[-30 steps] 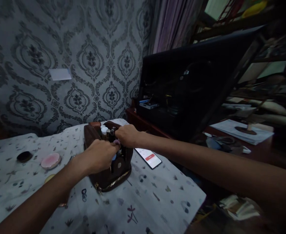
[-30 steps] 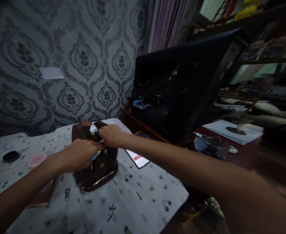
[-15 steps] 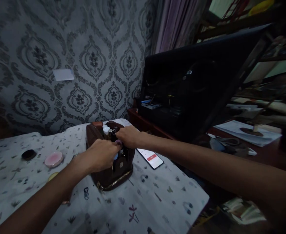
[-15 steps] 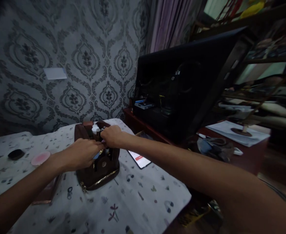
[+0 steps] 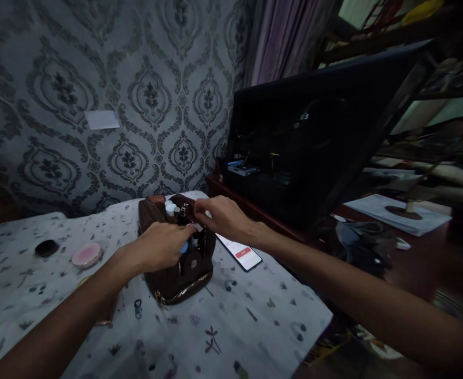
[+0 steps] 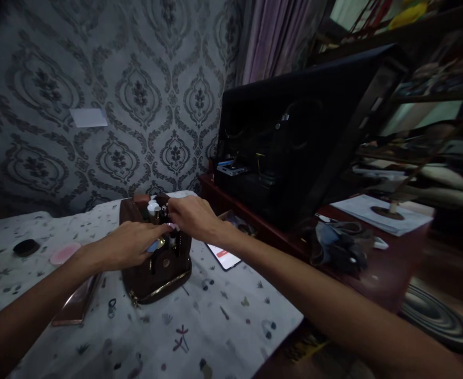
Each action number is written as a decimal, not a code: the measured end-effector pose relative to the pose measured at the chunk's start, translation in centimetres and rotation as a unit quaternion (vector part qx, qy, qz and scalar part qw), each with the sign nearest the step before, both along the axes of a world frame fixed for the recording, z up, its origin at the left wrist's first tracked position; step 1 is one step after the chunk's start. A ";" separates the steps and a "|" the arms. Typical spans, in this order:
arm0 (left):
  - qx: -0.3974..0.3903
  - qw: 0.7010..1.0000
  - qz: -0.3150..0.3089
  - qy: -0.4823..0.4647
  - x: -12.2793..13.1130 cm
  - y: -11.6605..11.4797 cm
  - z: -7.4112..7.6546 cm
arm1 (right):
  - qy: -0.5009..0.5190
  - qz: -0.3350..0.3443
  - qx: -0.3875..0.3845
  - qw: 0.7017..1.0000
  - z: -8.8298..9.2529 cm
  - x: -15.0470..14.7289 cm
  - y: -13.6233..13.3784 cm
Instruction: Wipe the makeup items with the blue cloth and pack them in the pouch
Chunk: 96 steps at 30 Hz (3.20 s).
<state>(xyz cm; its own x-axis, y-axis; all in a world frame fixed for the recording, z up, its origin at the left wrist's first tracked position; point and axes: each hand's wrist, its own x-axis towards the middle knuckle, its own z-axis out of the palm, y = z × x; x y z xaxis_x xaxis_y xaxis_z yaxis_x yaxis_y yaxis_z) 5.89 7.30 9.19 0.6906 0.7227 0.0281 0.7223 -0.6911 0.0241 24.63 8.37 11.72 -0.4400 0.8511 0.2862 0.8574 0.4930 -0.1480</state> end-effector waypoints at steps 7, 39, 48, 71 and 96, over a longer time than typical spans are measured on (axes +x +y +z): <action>0.032 0.928 0.072 -0.364 -4.7 -0.5 -1.9 | 0.237 0.180 0.041 0.954 -5.9 1.2 -5.2; 0.099 0.909 0.212 -0.344 -14.8 -5.8 -15.0 | -0.034 0.214 0.092 0.972 -7.7 -0.7 3.0; 0.076 0.876 0.353 -0.321 -14.3 -5.9 -13.7 | 0.219 0.304 0.166 0.912 -7.3 -4.2 -3.0; 0.085 0.879 0.343 -0.319 -18.9 -6.8 -15.1 | 0.400 0.212 -0.139 0.881 -18.1 -18.8 -6.8; 0.114 0.799 0.586 -0.072 -31.2 -6.8 -11.6 | 0.431 0.213 -0.158 0.863 -19.5 -18.5 -6.5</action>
